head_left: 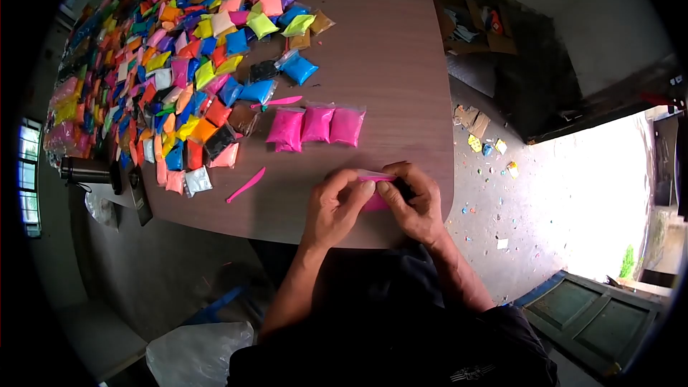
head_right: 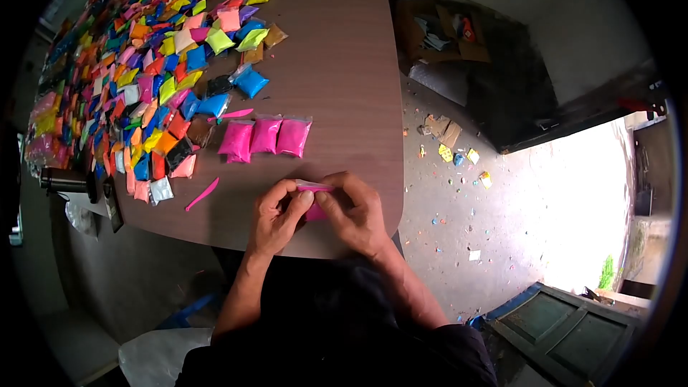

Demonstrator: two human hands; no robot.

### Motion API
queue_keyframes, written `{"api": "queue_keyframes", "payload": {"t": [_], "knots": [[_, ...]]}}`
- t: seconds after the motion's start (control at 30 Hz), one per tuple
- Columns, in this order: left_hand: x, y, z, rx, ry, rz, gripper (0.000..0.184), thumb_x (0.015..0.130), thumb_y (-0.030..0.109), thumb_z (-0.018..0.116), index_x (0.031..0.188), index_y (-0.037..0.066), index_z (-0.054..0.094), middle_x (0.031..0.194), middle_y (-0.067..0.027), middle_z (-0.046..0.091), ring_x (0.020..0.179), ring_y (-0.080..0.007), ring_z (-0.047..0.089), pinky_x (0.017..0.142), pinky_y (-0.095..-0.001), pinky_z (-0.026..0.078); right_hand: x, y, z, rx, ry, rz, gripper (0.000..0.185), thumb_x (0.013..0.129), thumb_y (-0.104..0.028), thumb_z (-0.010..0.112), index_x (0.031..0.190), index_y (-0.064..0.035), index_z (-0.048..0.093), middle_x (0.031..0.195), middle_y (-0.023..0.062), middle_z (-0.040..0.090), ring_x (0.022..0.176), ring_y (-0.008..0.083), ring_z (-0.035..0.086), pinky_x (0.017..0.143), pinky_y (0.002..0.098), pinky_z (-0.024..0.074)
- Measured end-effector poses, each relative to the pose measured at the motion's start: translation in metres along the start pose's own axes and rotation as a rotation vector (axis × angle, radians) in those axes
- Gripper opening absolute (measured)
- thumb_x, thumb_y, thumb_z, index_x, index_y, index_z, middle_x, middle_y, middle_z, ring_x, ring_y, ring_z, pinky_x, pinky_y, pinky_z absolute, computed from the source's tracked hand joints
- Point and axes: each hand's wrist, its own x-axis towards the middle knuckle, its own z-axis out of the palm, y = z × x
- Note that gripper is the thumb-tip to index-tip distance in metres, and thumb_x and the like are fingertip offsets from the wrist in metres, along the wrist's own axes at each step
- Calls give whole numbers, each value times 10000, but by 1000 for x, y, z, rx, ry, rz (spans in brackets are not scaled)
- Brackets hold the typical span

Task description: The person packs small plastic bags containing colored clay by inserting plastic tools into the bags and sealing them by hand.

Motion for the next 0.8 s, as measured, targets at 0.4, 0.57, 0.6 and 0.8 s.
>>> {"api": "queue_keyframes", "payload": {"t": [0.4,0.57,0.6,0.8], "knots": [[-14,9,-1,117,113,72,161,947,85,774,1083,9,735,842,4,686,742,-49,607,652,-224,495,-1,2,4,-58,-2,-5,95,973,-34,700,1054,14,696,896,86,713,805,144,643,742,292,513],[-29,4,-65,488,409,96,225,929,146,809,1120,50,740,939,-54,740,803,-123,653,701,-283,525,2,0,4,-261,-38,-123,125,926,-25,727,1049,-40,711,929,138,723,775,289,716,703,358,565],[-30,3,-83,591,460,99,219,932,133,796,1125,47,739,962,-80,740,823,-170,681,714,-300,531,3,-1,4,-302,-55,-181,142,909,-27,737,1047,-50,715,932,141,719,795,331,721,709,381,574],[-37,1,-156,1154,491,223,172,921,102,746,1081,39,748,1019,-142,702,972,-367,661,866,-438,539,-1,-11,5,-346,39,-91,240,879,-61,779,1108,-43,708,1036,144,702,849,346,720,743,406,592]]}}
